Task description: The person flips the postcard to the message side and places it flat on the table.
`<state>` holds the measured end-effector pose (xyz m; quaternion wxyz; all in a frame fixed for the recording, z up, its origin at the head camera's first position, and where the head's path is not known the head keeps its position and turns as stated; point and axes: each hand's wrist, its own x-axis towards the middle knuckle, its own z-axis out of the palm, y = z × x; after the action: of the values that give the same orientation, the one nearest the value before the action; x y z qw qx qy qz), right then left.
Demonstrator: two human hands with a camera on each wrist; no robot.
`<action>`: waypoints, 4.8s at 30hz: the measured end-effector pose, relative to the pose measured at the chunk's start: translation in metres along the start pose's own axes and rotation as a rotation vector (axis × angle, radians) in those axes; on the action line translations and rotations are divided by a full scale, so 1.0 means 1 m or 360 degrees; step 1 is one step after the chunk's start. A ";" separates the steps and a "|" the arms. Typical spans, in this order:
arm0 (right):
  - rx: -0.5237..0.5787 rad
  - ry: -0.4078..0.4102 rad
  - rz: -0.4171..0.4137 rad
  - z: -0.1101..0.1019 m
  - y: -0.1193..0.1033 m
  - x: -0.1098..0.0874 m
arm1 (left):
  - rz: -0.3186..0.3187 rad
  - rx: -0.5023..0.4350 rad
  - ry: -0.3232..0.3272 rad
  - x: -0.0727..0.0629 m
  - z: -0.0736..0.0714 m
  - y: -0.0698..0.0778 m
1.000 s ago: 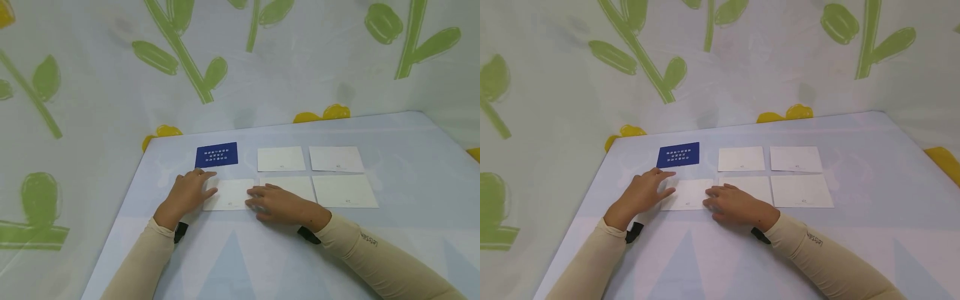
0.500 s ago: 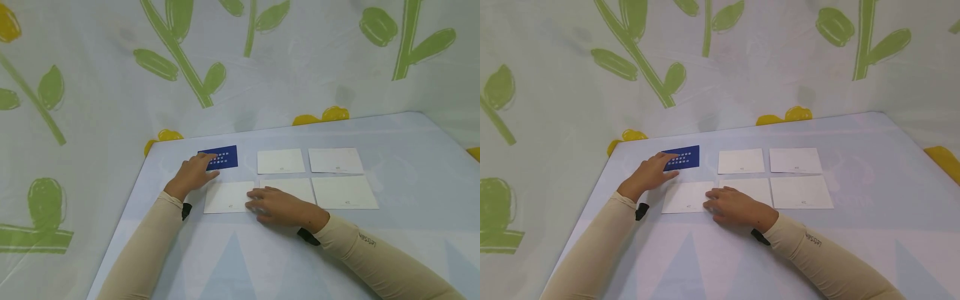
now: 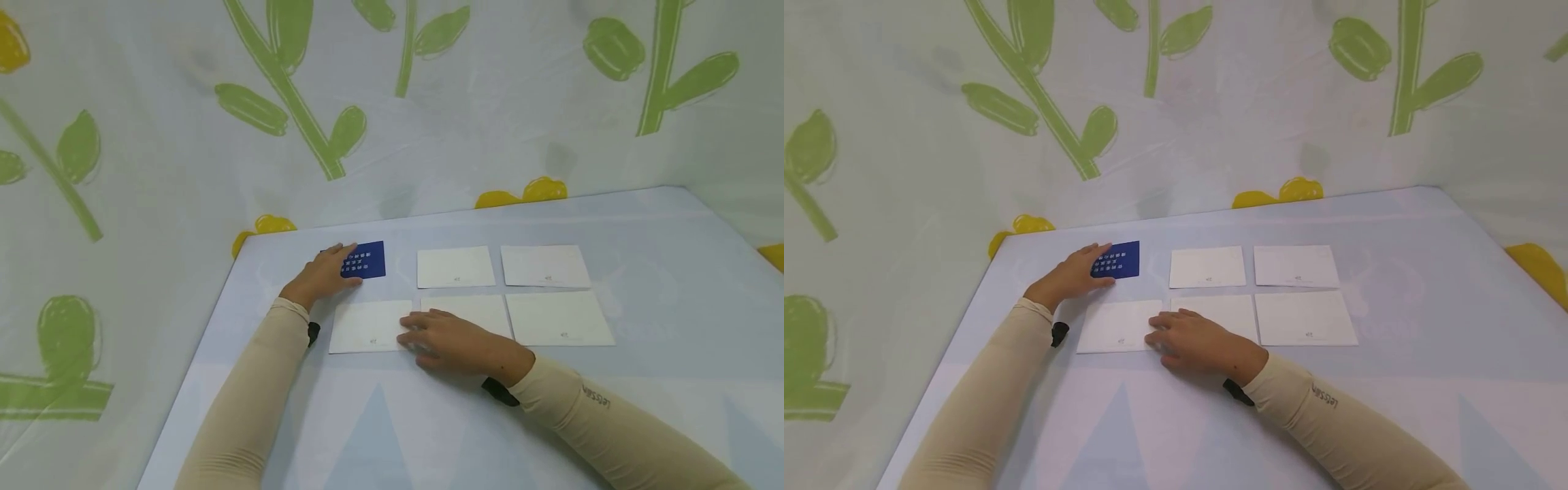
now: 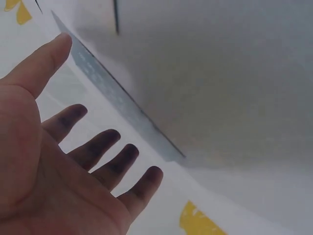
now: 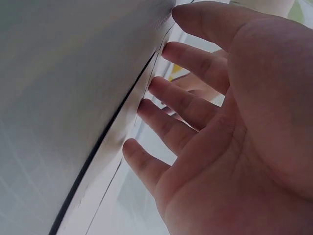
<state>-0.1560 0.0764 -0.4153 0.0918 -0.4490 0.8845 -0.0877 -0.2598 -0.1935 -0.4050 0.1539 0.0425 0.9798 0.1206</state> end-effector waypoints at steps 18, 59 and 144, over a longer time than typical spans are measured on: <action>-0.0040 0.0000 -0.0024 -0.002 0.000 -0.003 | -0.0096 -0.0041 -0.0182 0.005 0.003 -0.002; 0.0113 0.0317 0.0379 -0.029 0.004 0.024 | 0.0286 0.0068 0.0102 -0.037 0.019 0.009; 0.0644 0.0958 0.0379 -0.033 0.041 0.071 | 0.0043 -0.0767 0.0533 -0.035 0.009 -0.015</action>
<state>-0.2372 0.0452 -0.3990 -0.0757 -0.2700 0.8826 -0.3774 -0.2246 -0.2099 -0.4066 -0.0058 -0.0029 0.9340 0.3572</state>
